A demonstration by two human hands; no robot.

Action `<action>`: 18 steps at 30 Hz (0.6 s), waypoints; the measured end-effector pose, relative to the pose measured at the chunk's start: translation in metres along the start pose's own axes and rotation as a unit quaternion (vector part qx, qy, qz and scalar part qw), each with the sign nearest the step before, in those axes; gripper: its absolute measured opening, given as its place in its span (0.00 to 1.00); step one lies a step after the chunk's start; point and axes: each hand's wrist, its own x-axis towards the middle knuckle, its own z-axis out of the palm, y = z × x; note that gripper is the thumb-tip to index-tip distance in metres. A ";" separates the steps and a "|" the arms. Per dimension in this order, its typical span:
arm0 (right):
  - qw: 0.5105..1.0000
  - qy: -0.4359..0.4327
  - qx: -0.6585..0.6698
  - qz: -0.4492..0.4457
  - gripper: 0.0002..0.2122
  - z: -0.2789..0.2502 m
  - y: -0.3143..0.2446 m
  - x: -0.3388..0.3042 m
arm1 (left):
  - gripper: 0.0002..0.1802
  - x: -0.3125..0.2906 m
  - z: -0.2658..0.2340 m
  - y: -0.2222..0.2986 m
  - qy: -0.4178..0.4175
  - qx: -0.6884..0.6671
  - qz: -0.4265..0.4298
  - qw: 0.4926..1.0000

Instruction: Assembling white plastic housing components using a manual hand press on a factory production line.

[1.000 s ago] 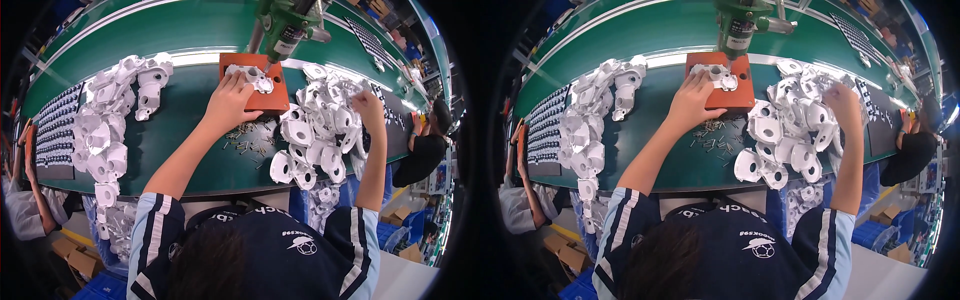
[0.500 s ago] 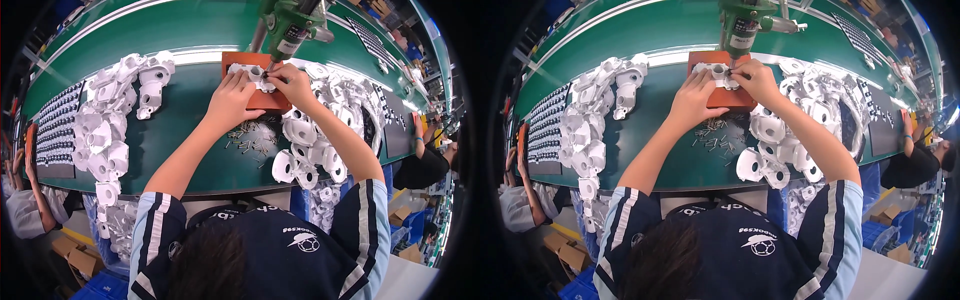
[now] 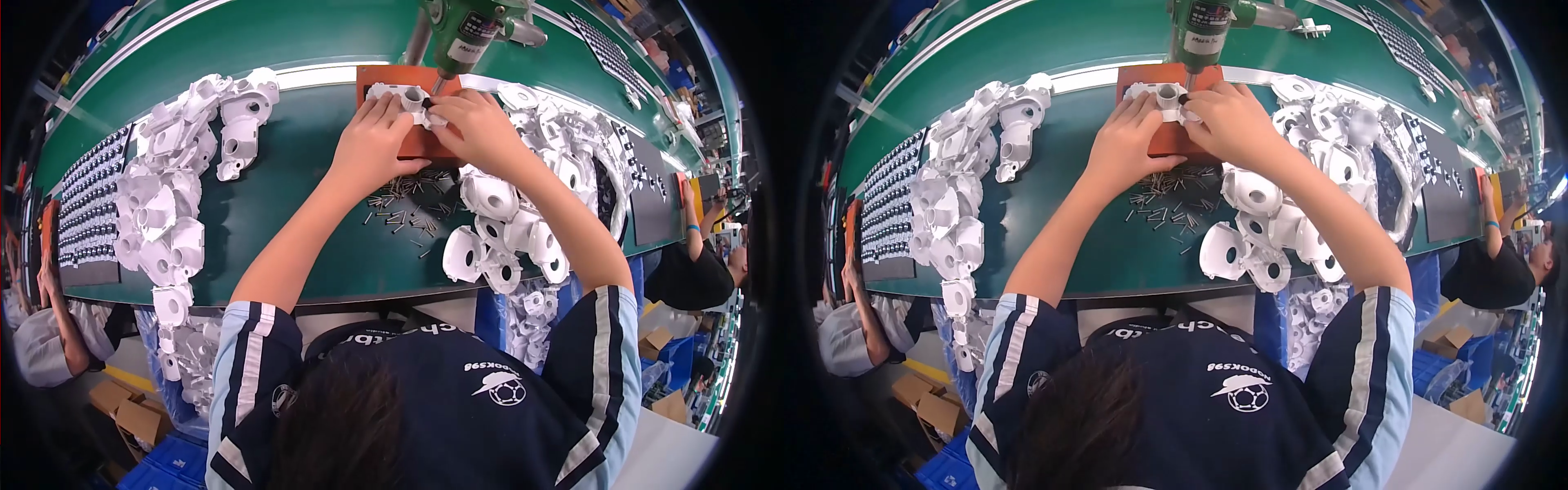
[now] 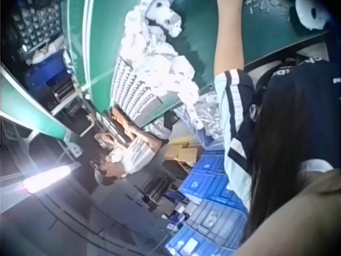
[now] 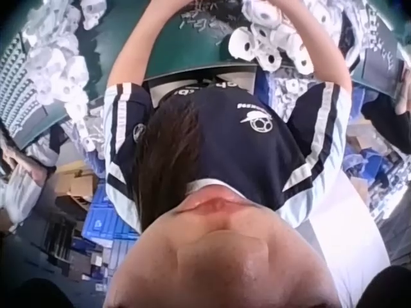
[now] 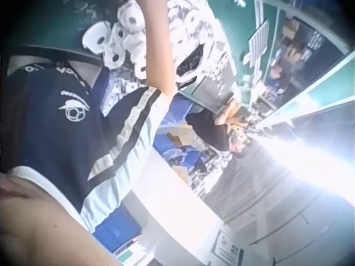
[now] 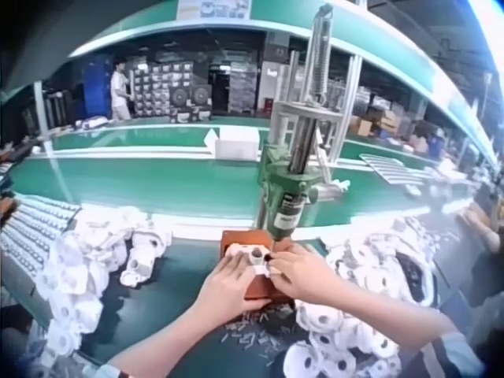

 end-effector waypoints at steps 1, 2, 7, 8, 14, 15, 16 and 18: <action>0.999 -0.033 -0.002 0.017 0.07 -0.006 -0.008 -0.002 | 0.33 -0.001 -0.001 -0.002 -0.004 0.005 -0.003 1.000; 0.998 -0.063 0.022 0.016 0.07 -0.005 -0.016 -0.007 | 0.33 -0.001 0.000 -0.003 -0.002 0.007 -0.004 1.000; 0.961 -0.262 -0.062 -0.054 0.05 0.021 -0.046 -0.046 | 0.34 0.000 0.002 -0.001 0.007 0.006 0.005 1.000; 0.934 -0.342 -0.091 -0.053 0.04 0.026 -0.048 -0.045 | 0.34 0.001 0.001 0.000 0.007 0.007 0.006 1.000; 0.914 -0.394 -0.096 -0.026 0.03 0.022 -0.049 -0.035 | 0.33 0.000 0.001 -0.001 0.014 -0.010 0.006 1.000; 0.914 -0.394 -0.096 -0.026 0.03 0.024 -0.047 -0.038 | 0.33 0.000 0.001 -0.001 0.017 -0.007 0.011 1.000; 0.930 -0.357 -0.083 -0.026 0.04 0.029 -0.044 -0.043 | 0.33 0.000 0.001 0.000 0.020 -0.005 0.016 1.000; 0.945 -0.320 -0.068 -0.031 0.05 0.024 -0.043 -0.038 | 0.33 0.000 0.002 -0.001 0.018 -0.006 0.011 1.000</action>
